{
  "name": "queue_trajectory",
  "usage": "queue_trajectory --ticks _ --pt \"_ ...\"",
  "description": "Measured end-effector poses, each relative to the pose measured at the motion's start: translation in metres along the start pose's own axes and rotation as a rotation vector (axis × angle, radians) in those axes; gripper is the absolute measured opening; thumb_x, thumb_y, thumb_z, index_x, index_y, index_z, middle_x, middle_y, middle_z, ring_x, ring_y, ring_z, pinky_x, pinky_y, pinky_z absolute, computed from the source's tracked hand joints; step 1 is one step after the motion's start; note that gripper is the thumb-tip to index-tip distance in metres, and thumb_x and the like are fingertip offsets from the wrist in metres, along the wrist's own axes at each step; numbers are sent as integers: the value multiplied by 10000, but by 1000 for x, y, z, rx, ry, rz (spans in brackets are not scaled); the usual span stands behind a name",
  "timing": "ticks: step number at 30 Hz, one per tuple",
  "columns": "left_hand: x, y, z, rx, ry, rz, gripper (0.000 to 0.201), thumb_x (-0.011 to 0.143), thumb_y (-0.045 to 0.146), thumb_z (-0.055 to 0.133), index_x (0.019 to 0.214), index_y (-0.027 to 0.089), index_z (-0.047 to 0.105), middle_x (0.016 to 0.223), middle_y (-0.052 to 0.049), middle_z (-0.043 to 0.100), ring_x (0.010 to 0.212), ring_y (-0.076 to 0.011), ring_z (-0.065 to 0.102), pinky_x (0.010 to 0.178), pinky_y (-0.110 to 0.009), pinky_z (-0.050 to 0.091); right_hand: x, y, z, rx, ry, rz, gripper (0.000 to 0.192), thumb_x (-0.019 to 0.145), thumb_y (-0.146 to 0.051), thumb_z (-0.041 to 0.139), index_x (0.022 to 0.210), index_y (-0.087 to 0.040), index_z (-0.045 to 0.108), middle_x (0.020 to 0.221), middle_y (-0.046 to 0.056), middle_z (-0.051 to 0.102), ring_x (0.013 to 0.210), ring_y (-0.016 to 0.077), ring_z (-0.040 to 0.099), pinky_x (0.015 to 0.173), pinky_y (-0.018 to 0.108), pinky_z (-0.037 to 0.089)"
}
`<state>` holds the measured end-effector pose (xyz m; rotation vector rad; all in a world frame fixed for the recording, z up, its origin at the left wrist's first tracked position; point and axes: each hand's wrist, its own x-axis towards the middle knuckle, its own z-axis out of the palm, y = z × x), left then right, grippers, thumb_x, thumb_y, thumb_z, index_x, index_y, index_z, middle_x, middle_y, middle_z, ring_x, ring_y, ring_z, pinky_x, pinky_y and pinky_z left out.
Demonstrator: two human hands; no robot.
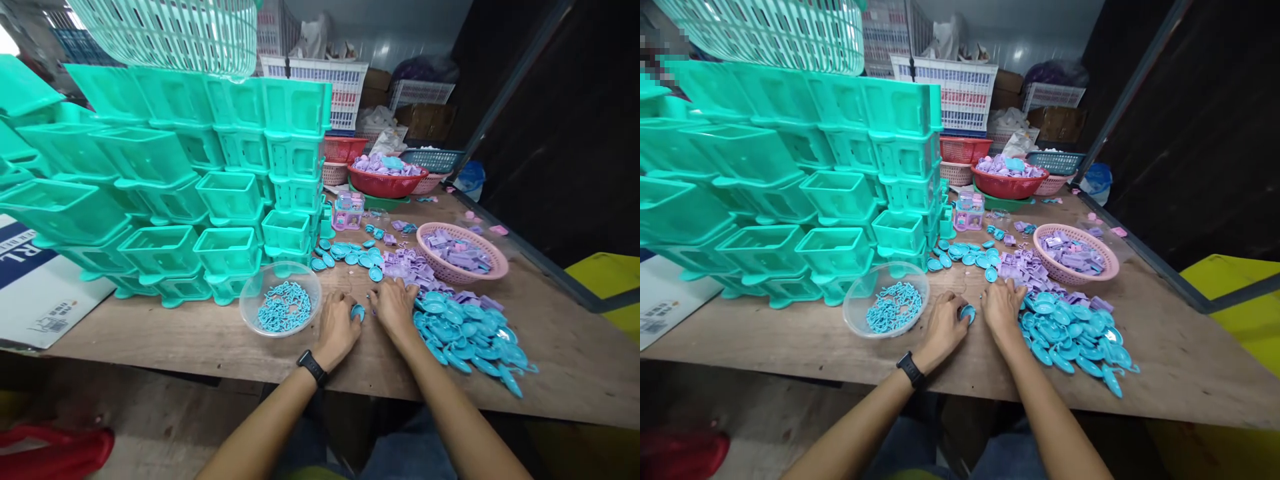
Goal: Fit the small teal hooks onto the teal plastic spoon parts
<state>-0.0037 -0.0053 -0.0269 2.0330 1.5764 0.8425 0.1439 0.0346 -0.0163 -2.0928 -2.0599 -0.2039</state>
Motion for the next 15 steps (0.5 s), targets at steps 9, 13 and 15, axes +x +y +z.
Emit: queue_trajectory --ticks 9,13,15 --pt "-16 2 -6 -135 32 -69 81 856 119 614 837 193 641 877 -62 694 813 -227 637 712 -319 427 -13 -11 -3 -11 -23 5 291 913 -208 530 715 -169 740 932 154 738 970 321 591 775 408 292" --pt "-27 2 -8 -194 71 -76 60 874 152 609 840 190 640 856 -61 697 810 -230 633 719 -327 426 -16 -18 -4 16 -15 11 293 911 -203 522 734 -172 753 920 157 742 982 330 597 802 427 311" --pt "-31 2 -10 -212 79 -92 59 868 145 605 852 185 645 850 -64 702 799 -230 638 708 -325 431 -18 -21 -4 39 -12 4 286 904 -195 525 744 -180 760 933 152 748 998 330 597 819 435 319"
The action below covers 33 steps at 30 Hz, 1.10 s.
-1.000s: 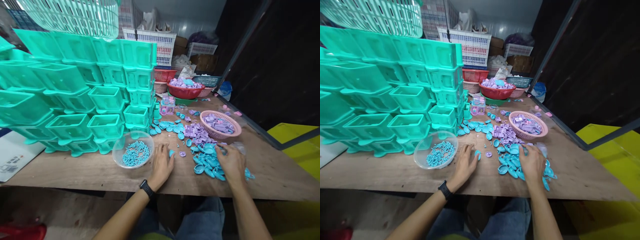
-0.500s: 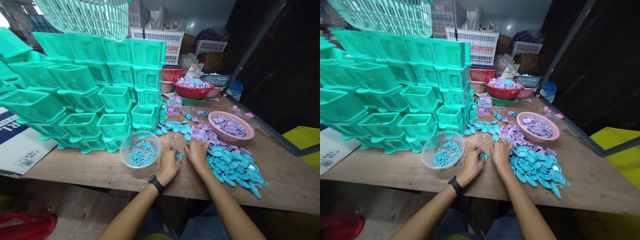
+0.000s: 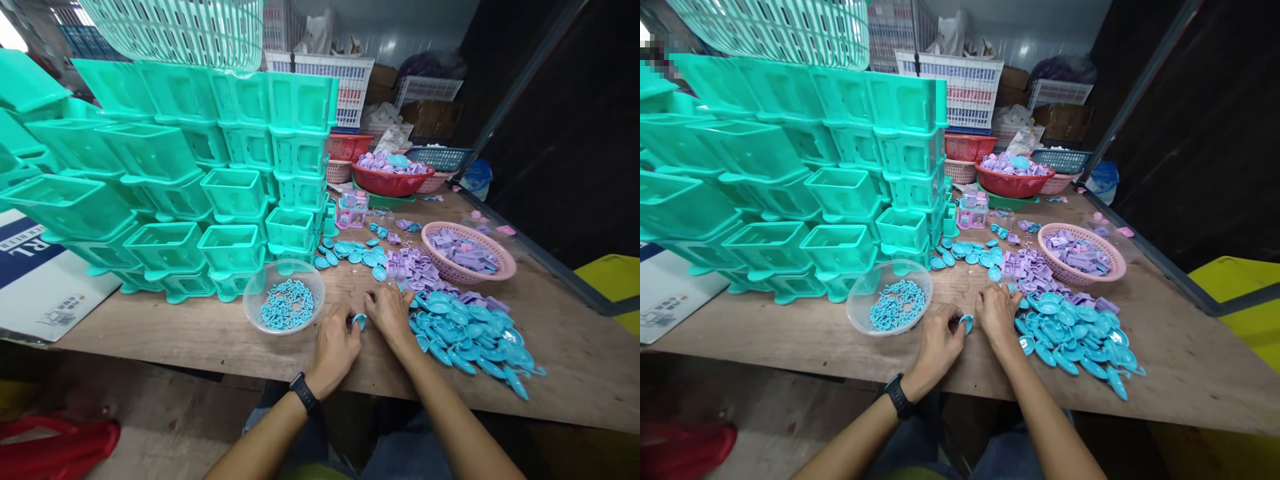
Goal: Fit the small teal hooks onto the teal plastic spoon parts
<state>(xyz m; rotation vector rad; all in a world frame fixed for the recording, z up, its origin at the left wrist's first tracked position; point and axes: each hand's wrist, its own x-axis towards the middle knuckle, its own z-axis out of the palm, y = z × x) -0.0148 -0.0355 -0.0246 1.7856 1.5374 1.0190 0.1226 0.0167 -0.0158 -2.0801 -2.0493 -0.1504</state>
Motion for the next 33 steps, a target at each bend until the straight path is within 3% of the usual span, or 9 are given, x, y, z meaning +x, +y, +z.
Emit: queue_trajectory --ticks 5,8,11,14,16,33 --pt "-2 -1 -4 -68 19 -29 134 863 128 596 942 173 694 917 -80 750 843 -240 682 748 -332 475 -6 -4 0 61 19 -3 242 876 -184 553 753 -173 761 921 152 768 1002 336 620 835 443 344" --pt "-1 -1 -5 -118 49 -47 115 857 132 621 902 172 719 913 -76 767 868 -240 700 775 -329 495 -13 -1 -5 117 42 -17 223 878 -206 556 809 -191 767 936 116 783 955 301 659 837 415 379" --pt "0 0 -4 -185 70 -94 95 831 113 652 864 157 728 857 -64 769 797 -213 707 738 -300 509 -27 3 -14 382 120 -28 261 924 -319 535 905 -215 774 955 79 795 869 245 707 789 349 454" --pt "1 2 -3 -270 89 -110 113 825 92 649 854 154 739 813 -49 768 733 -184 706 686 -265 516 -45 3 -23 688 206 69 350 911 -500 567 827 -232 776 845 67 797 765 242 728 698 318 503" --pt "0 4 -2 -310 112 -92 147 829 86 644 886 163 756 841 -48 782 745 -180 716 695 -263 530 -56 0 -26 760 223 147 397 869 -579 600 771 -236 772 809 70 796 729 251 728 667 321 513" --pt "-2 7 1 -263 147 4 141 850 89 638 883 150 760 838 -61 774 767 -198 710 700 -286 528 -67 -20 -31 802 299 144 304 847 -489 625 749 -235 760 714 42 760 630 204 681 639 298 521"
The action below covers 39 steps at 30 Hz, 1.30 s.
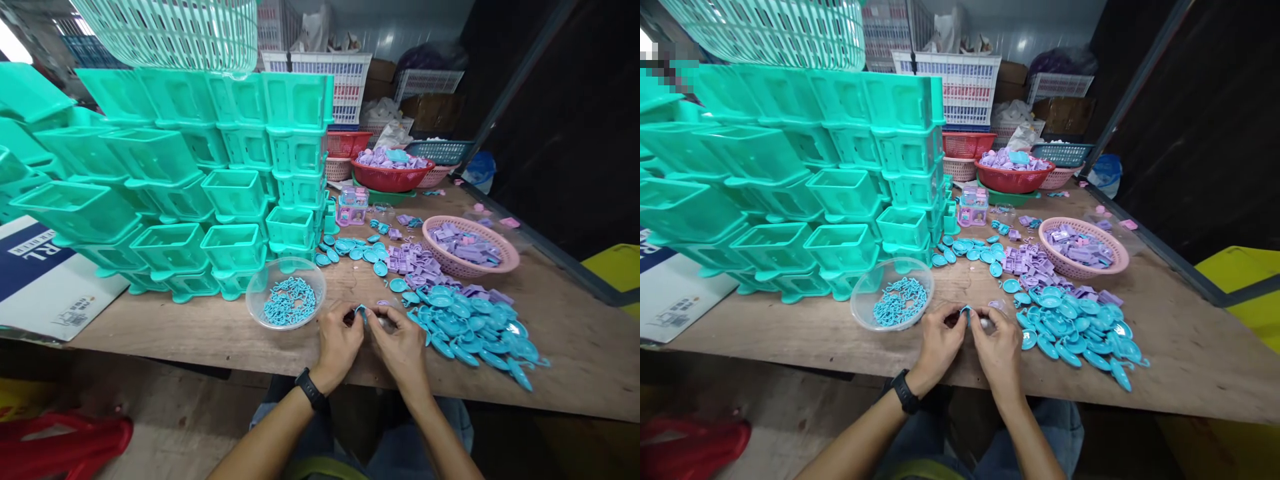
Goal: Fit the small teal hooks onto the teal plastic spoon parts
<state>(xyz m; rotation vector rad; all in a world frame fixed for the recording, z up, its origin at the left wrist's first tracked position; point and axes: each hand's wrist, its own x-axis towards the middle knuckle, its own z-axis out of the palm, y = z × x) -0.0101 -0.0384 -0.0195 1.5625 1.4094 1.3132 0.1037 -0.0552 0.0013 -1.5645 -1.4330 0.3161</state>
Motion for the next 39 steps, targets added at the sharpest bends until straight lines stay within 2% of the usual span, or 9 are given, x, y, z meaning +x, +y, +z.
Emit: queue_trajectory --ticks 7,12,15,18,22,27,30,33,39 --pt "1 -3 -9 240 -117 362 210 905 71 523 919 168 708 826 -67 709 768 -196 671 697 -288 503 5 -1 -6 -26 -65 -68 249 838 -396 590 729 -227 736 724 44 756 649 203 686 639 296 497" --pt "3 -3 -8 323 -163 449 218 889 56 499 863 178 679 775 -58 665 713 -194 636 639 -285 472 7 4 -5 4 -82 42 277 817 -443 592 699 -237 735 724 50 772 640 218 699 600 295 498" --pt "5 2 -1 251 -217 465 178 925 111 523 951 174 688 826 -59 683 731 -189 646 654 -284 485 13 7 -18 -52 -54 24 314 824 -479 570 716 -234 734 726 58 770 653 226 697 625 302 501" --pt "17 13 13 203 -298 442 171 961 217 561 1080 190 681 917 -54 711 805 -190 669 737 -291 518 29 20 -48 -208 60 -1 370 827 -533 550 739 -226 737 703 74 753 635 233 668 631 315 480" --pt "55 30 47 442 -398 397 214 959 183 528 1113 176 677 1098 -106 701 1044 -255 636 905 -360 513 63 58 -93 -505 249 12 404 843 -514 489 792 -207 747 781 122 757 682 269 649 639 357 432" --pt "96 40 83 681 -564 338 264 868 128 590 1108 153 697 1302 -163 616 1220 -317 529 970 -423 477 90 101 -116 -734 214 35 340 834 -400 504 808 -194 773 761 142 738 670 286 618 620 383 392" --pt "99 37 82 677 -570 311 193 833 104 609 974 160 729 1241 -154 654 1223 -316 535 981 -420 468 89 103 -115 -802 224 -41 366 868 -397 492 870 -190 793 815 148 740 744 302 627 669 404 411" --pt "92 29 64 681 -542 233 193 853 105 581 961 167 728 1138 -141 707 1158 -290 596 936 -378 485 81 87 -101 -739 216 -125 381 910 -386 477 944 -176 792 955 155 751 896 315 645 762 414 436" --pt "74 12 18 724 -455 -12 218 882 120 545 1011 149 718 1007 -143 759 952 -277 708 762 -334 509 80 53 -35 -783 -128 -55 235 910 -281 581 928 -214 805 994 122 753 963 290 642 824 405 397"
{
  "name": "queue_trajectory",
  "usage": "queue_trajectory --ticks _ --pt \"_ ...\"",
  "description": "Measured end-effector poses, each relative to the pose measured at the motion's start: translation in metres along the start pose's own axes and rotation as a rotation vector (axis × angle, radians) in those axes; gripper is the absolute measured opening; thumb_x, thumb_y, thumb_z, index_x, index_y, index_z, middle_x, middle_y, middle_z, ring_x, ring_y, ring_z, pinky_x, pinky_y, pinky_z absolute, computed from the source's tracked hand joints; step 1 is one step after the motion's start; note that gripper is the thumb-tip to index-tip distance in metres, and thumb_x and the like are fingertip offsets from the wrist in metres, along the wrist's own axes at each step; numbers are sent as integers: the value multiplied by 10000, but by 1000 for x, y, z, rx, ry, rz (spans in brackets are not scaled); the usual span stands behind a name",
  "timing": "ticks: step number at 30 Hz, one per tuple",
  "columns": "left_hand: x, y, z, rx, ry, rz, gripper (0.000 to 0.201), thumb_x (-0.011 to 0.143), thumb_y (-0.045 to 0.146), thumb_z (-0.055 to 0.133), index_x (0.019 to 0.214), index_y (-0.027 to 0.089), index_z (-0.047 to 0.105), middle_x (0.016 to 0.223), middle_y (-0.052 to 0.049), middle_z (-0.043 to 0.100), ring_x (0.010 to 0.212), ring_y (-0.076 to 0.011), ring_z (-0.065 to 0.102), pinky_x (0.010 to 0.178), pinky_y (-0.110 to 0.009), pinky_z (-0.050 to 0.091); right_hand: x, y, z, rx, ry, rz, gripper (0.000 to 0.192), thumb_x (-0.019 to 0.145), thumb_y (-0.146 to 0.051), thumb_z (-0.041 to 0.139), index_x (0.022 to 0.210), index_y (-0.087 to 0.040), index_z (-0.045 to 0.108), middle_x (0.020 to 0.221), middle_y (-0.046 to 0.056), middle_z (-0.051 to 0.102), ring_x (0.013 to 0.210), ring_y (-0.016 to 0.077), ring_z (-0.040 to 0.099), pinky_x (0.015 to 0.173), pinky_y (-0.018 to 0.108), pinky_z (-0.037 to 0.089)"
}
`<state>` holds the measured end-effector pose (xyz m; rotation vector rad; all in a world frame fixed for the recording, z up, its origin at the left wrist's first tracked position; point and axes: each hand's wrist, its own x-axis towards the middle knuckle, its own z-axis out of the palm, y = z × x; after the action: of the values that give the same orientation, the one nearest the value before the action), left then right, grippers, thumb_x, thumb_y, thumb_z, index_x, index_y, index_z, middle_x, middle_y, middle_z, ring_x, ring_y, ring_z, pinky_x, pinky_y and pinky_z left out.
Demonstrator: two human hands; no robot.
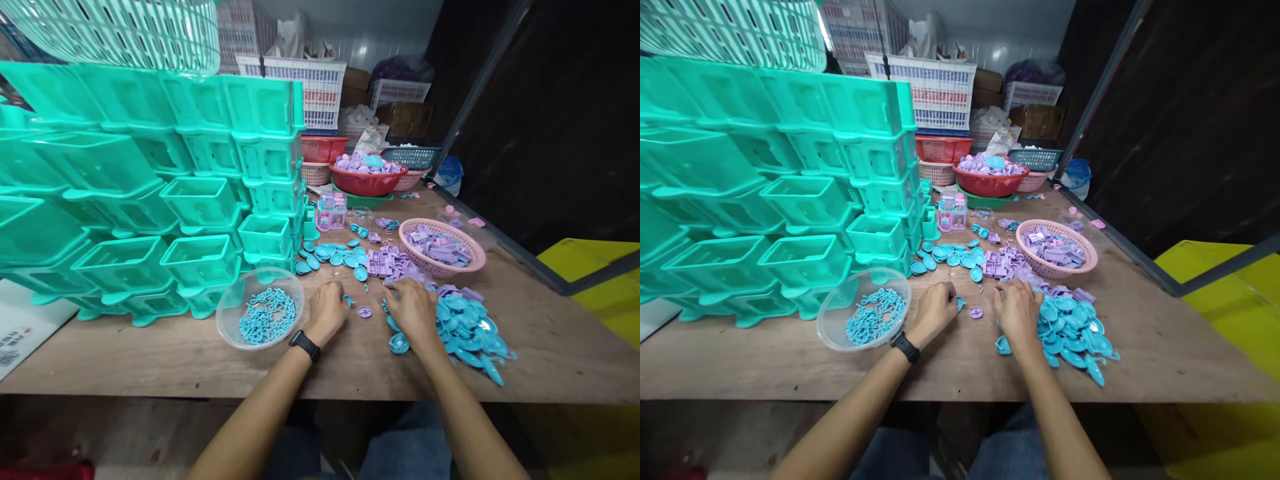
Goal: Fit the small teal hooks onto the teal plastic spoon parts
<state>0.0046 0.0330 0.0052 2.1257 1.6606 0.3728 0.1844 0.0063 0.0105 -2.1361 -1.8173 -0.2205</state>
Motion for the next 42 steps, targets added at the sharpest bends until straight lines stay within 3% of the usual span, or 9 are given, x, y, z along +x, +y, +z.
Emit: queue_trajectory --ticks 4,9,15,18,21,27,32,37,42 --pt "-4 -6 -4 -32 24 -21 183 897 203 595 1020 151 720 1053 -139 745 1003 -277 697 801 -330 518 15 -23 23 -63 -78 -12 197 874 -274 641 758 -200 781 881 142 741 916 304 634 820 430 362" --pt "24 12 -1 -25 136 104 290 947 172 509 1187 152 672 1237 -150 668 1197 -289 596 988 -372 479 22 -29 33 -67 -102 -54 127 814 -176 644 755 -184 757 861 133 744 910 309 644 811 427 348" --pt "64 30 14 -37 90 54 305 948 215 544 1221 125 644 1242 -185 656 1204 -315 579 976 -395 488 8 -21 12 25 -64 -129 185 834 -171 575 845 -205 757 858 96 733 879 272 666 781 377 398" --pt "71 32 19 -37 63 58 321 898 195 607 1211 149 659 1287 -177 638 1196 -314 589 931 -377 507 -4 -7 -6 296 57 -117 208 856 -321 570 830 -214 747 840 76 732 799 241 672 743 347 463" --pt "66 31 17 -33 46 73 314 868 158 626 1177 161 682 1278 -162 646 1170 -300 613 915 -364 511 -19 6 -20 577 97 10 306 811 -510 634 772 -228 743 722 43 729 661 218 665 632 321 490" --pt "27 20 4 -21 30 103 220 880 125 591 1047 180 723 1126 -120 717 1093 -274 658 911 -362 502 -53 8 -23 1015 -157 290 390 671 -574 751 757 -193 736 620 66 734 566 243 703 520 316 537" --pt "-1 8 -1 28 39 146 227 893 114 573 1067 176 705 1173 -128 696 1115 -276 648 947 -396 478 -77 -9 -13 761 -67 172 243 698 -481 674 705 -241 712 588 22 718 528 215 684 543 305 528" --pt "-6 3 2 31 72 212 164 944 197 563 960 182 725 1073 -124 710 1086 -286 647 932 -412 479 -83 -17 -5 637 37 78 200 739 -438 595 708 -263 686 614 9 719 555 201 689 554 285 520" --pt "-4 3 6 -298 165 168 157 873 98 585 860 151 732 945 -96 747 913 -222 687 823 -315 503 -76 -17 -9 754 154 116 248 791 -473 655 796 -247 756 755 27 769 671 208 707 672 310 550"
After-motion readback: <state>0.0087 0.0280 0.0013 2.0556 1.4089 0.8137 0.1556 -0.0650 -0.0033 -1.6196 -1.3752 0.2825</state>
